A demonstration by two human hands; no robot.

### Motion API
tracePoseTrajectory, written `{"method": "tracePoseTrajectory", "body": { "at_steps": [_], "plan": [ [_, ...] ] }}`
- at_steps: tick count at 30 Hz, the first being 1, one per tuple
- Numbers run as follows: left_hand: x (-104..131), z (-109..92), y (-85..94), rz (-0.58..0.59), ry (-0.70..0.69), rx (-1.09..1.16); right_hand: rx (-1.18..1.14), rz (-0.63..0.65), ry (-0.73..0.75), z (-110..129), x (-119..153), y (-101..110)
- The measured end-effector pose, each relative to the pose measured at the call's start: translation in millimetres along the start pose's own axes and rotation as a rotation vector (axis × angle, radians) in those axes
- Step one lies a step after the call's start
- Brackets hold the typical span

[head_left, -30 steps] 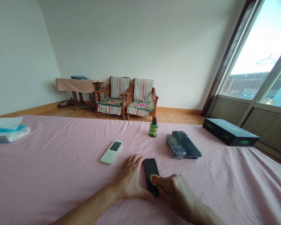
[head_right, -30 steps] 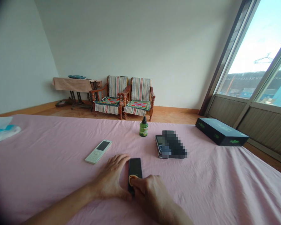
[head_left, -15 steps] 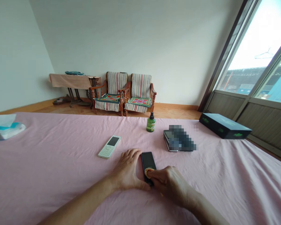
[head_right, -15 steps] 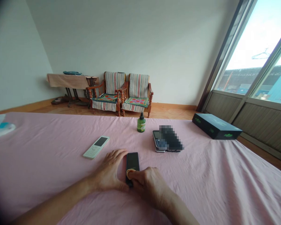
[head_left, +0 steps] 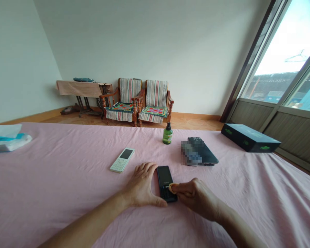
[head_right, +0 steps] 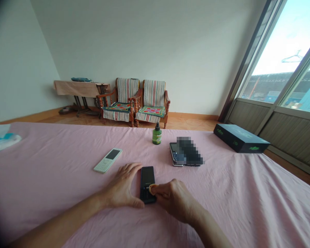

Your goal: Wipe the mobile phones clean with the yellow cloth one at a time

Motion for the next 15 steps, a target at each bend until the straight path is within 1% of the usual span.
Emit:
{"method": "tracePoseTrajectory", "body": {
  "at_steps": [2,6,8,12,15],
  "plan": [
    [0.0,-0.2,-0.1,0.009,-0.001,-0.006,-0.005,0.003,-0.001,1.6,-0.6,-0.7],
    [0.1,0.1,-0.6,0.005,0.015,-0.016,-0.032,0.044,0.044,10.0,-2.7,-7.4],
    [0.2,0.4,-0.8,0.004,0.011,-0.016,-0.02,0.045,0.03,7.7,-2.3,-6.3],
    [0.2,0.5,-0.8,0.005,-0.011,-0.013,0.01,-0.001,-0.015,-0.8,-0.8,0.4],
    [-0.1,0.4,0.1,0.0,0.006,0.0,-0.002,0.017,0.024,4.3,-1.5,-2.3]
  ]
}}
Point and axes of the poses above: each hand's wrist, its own x-axis away from the middle knuckle, its own y-axis out of the back of the hand, z = x × y, the point moved 4 cm from there along -x, towards the middle knuckle, and after that the axes turned 3 degrees about -x, right-handed, at the moved point
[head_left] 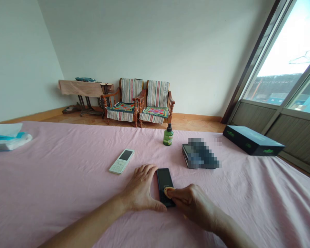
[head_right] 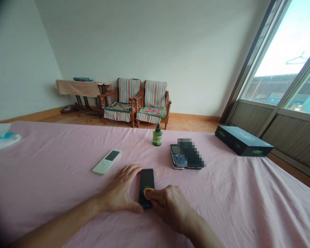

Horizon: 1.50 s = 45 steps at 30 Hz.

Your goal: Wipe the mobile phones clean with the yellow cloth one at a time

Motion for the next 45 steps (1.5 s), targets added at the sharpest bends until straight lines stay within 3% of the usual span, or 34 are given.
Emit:
{"method": "tracePoseTrajectory", "body": {
  "at_steps": [8,14,30,36,42,45],
  "plan": [
    [1.1,-0.4,-1.4,0.02,0.0,-0.026,0.004,0.029,-0.056,-6.6,0.2,5.1],
    [0.6,0.1,-1.2,-0.007,0.02,-0.021,-0.038,0.031,0.027,6.5,-6.7,-4.1],
    [1.7,-2.3,-0.1,-0.006,-0.012,-0.017,-0.053,0.038,-0.069,-3.5,-4.5,-5.3],
    [0.3,-0.8,-1.7,-0.021,0.016,-0.003,-0.071,0.061,0.006,8.0,-7.0,-8.3],
    [1.0,-2.3,0.6,0.027,0.003,-0.025,-0.09,-0.044,-0.107,-13.0,-0.9,7.3],
    [0.6,-0.7,-0.3,0.035,0.01,-0.039,-0.12,-0.066,-0.116,-17.7,-1.1,4.9]
  ]
}}
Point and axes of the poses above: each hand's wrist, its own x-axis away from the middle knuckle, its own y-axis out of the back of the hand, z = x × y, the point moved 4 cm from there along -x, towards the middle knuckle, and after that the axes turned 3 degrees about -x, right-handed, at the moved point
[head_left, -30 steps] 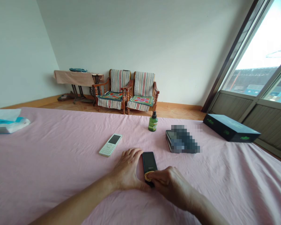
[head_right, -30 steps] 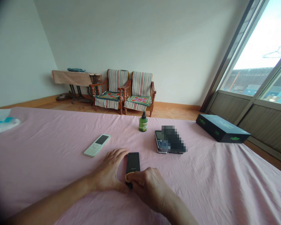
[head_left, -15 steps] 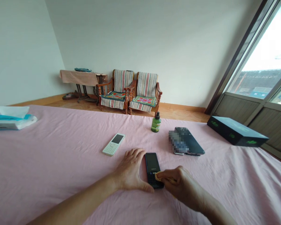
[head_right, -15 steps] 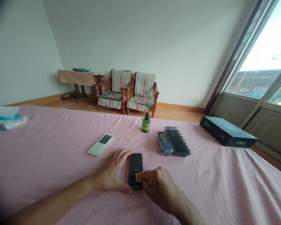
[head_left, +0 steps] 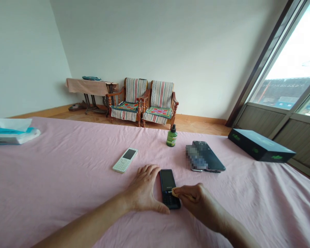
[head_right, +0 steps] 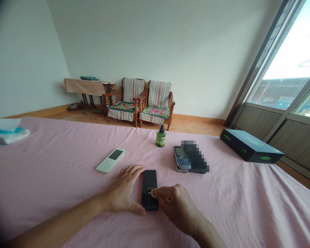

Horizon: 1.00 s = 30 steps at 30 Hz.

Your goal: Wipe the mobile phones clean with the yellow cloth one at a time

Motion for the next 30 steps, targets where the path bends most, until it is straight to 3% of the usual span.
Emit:
{"method": "tracePoseTrajectory", "body": {
  "at_steps": [8,15,22,30],
  "plan": [
    [1.1,-0.9,-0.6,-0.051,-0.023,0.023,0.116,0.013,0.047,12.9,-6.7,-19.7],
    [1.3,-1.0,-1.0,-0.028,-0.022,0.023,0.141,0.016,0.047,11.3,-5.1,-11.2],
    [1.7,0.3,-2.1,-0.061,-0.013,0.024,0.171,0.08,0.095,22.0,-9.3,-21.6],
    [0.4,2.2,-4.6,-0.055,-0.027,0.027,0.097,0.194,0.139,22.6,1.9,-14.2]
  ]
}}
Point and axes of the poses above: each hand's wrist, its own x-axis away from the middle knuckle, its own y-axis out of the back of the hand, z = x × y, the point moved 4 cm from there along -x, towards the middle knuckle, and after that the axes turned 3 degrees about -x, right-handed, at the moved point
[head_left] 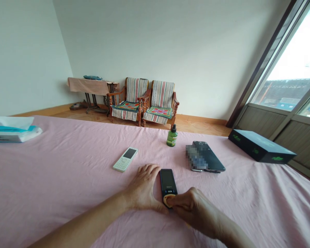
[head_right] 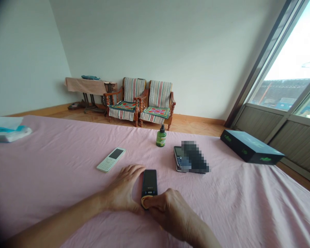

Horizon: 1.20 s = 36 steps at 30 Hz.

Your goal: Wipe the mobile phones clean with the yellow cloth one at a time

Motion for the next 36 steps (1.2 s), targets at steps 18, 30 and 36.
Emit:
{"method": "tracePoseTrajectory", "body": {
  "at_steps": [18,30,36],
  "plan": [
    [-0.1,-3.5,4.7,0.046,0.004,-0.025,0.011,-0.189,-0.182,-25.3,2.2,4.1],
    [0.1,0.4,2.4,0.007,-0.016,-0.014,0.121,-0.181,-0.183,-20.4,6.9,-3.7],
    [-0.6,0.7,1.2,0.004,-0.024,-0.012,0.094,-0.092,-0.146,-11.6,31.3,-8.9]
  ]
}}
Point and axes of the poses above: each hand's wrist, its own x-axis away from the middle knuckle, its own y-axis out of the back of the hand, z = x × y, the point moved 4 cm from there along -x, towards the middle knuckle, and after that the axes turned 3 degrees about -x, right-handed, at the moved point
